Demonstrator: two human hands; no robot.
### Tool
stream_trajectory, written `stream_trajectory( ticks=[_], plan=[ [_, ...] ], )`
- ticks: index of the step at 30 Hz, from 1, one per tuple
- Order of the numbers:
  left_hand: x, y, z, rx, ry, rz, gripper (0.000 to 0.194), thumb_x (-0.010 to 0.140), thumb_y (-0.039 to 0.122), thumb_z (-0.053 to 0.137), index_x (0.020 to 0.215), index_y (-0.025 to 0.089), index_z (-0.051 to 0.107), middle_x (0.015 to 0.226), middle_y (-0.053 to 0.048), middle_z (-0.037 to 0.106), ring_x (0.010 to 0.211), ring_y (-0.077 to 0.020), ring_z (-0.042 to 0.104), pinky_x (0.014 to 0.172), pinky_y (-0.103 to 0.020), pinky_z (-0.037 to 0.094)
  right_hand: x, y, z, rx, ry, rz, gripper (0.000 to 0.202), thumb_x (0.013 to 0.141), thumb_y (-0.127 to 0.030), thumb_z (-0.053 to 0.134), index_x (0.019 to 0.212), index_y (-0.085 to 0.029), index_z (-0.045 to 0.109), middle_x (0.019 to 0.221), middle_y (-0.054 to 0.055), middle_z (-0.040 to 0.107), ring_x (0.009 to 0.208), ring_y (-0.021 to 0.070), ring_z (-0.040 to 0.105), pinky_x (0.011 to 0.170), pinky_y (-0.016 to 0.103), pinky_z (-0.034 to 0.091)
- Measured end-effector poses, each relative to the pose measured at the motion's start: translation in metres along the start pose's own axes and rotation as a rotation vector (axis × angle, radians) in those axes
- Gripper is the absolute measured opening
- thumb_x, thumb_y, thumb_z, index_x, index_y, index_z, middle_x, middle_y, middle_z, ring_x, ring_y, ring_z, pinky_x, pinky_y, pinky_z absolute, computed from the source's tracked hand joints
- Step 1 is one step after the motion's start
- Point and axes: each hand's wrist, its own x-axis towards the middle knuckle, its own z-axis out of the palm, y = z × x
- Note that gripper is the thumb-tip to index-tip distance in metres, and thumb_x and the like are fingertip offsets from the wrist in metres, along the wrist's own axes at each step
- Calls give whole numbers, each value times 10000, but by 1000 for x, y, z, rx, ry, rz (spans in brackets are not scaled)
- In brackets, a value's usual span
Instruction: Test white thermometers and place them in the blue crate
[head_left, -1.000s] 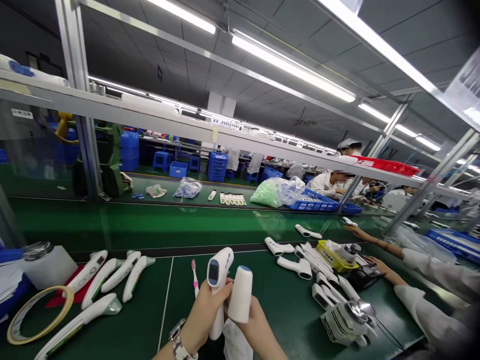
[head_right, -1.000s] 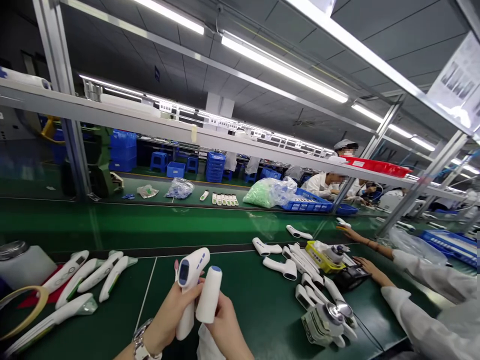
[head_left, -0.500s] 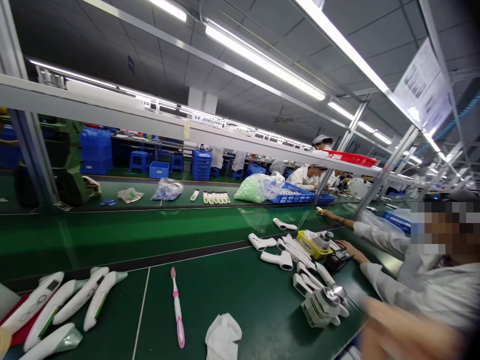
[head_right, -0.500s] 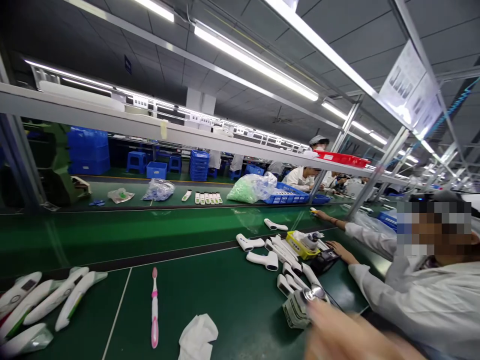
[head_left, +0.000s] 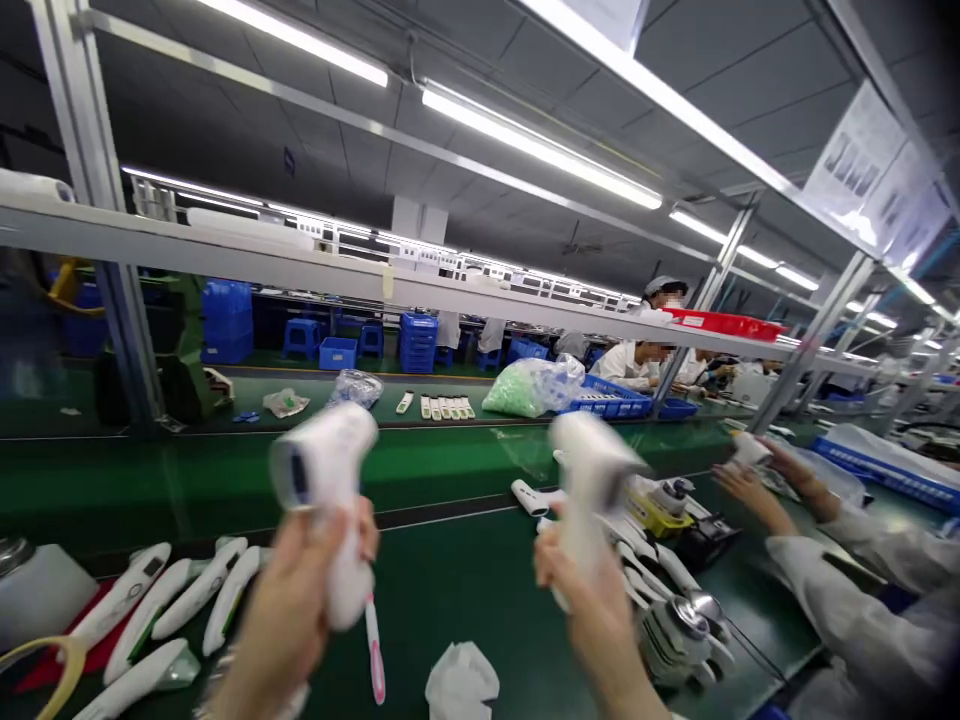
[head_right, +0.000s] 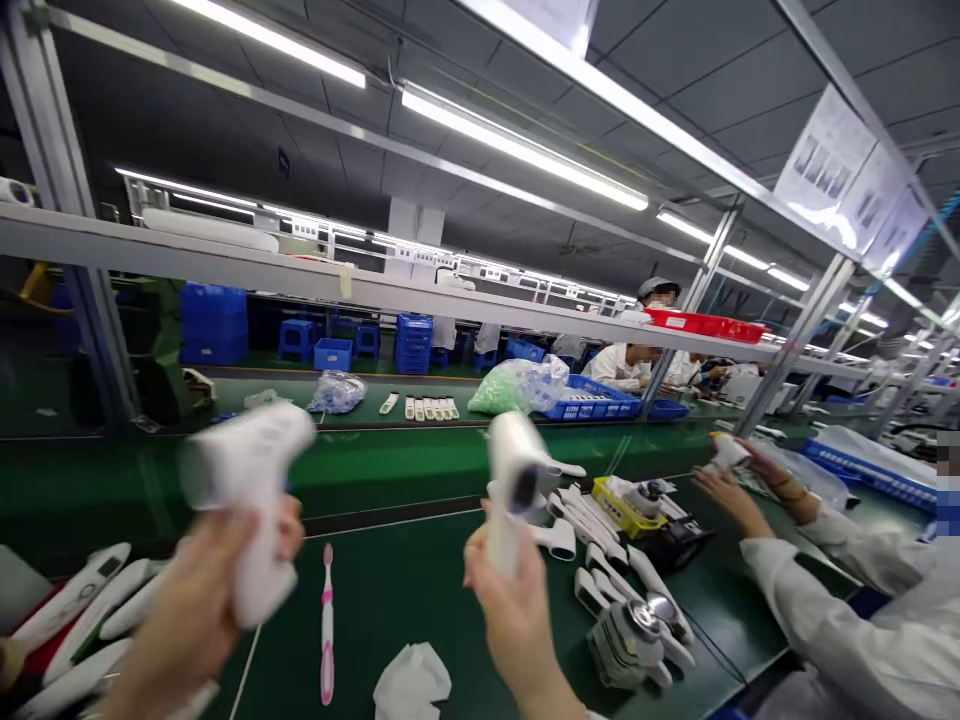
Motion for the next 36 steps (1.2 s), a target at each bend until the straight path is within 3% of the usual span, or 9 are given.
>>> stream_trajectory(
  ticks=[4,6,9,12,15,19,24,28,36],
  plan=[
    [4,-41,2,62,-89,-256,316,844,430,513,847,131,613,687,-34,571,557,-103,477,570,-233,417,-32,49,38,113,-150,361,732,709,-454,673,1286,-147,345,579,-50,510,443,83,419,450,222,338],
    [4,-57,5,108,-87,-269,346,855,452,482,830,130,608,651,-26,551,551,-102,462,590,-240,415,-45,62,45,189,-172,415,734,716,-494,658,1271,-136,336,590,-45,506,450,83,406,475,232,344],
    [-1,-69,10,184,-42,-239,363,839,492,490,863,147,601,666,-21,553,566,-111,471,585,-244,417,-59,58,48,192,-146,443,724,741,-525,633,1277,-153,320,630,-28,519,494,100,433,531,251,371],
    [-9,-73,15,174,-11,-261,408,835,520,477,1045,180,561,611,-4,544,531,-128,487,540,-254,417,-68,41,52,141,-126,489,700,753,-556,605,1280,-168,356,668,-6,519,576,134,474,590,273,394],
    [-15,-77,16,122,-77,-251,488,855,503,445,1248,215,423,547,22,506,446,-136,465,455,-262,391,-73,28,57,134,-150,494,689,748,-574,593,1289,-192,401,744,21,537,611,147,475,591,279,398],
    [-19,-80,16,101,-131,-241,531,867,495,421,1314,221,332,573,12,518,432,-136,454,405,-258,367,-79,24,55,102,-214,457,677,780,-553,561,1335,-215,371,784,29,550,611,144,457,587,277,408],
    [-22,-79,17,61,-170,-235,453,884,467,406,1267,228,369,583,18,530,436,-124,465,414,-245,387,-82,24,52,62,-186,496,651,803,-547,533,1352,-243,362,917,53,575,647,146,491,605,277,426],
    [-24,-76,18,22,-104,-279,351,872,425,472,1168,237,464,631,18,556,476,-105,507,463,-222,413,-82,26,55,190,-149,426,595,811,-602,461,1240,-189,477,726,23,548,547,123,440,521,259,387],
    [-12,-76,9,-250,-186,-348,138,866,290,508,894,171,572,732,-20,581,642,-116,564,641,-260,481,-76,30,49,448,-78,427,612,742,-456,656,1245,-197,422,694,17,600,551,118,504,537,238,417]
  ],
)
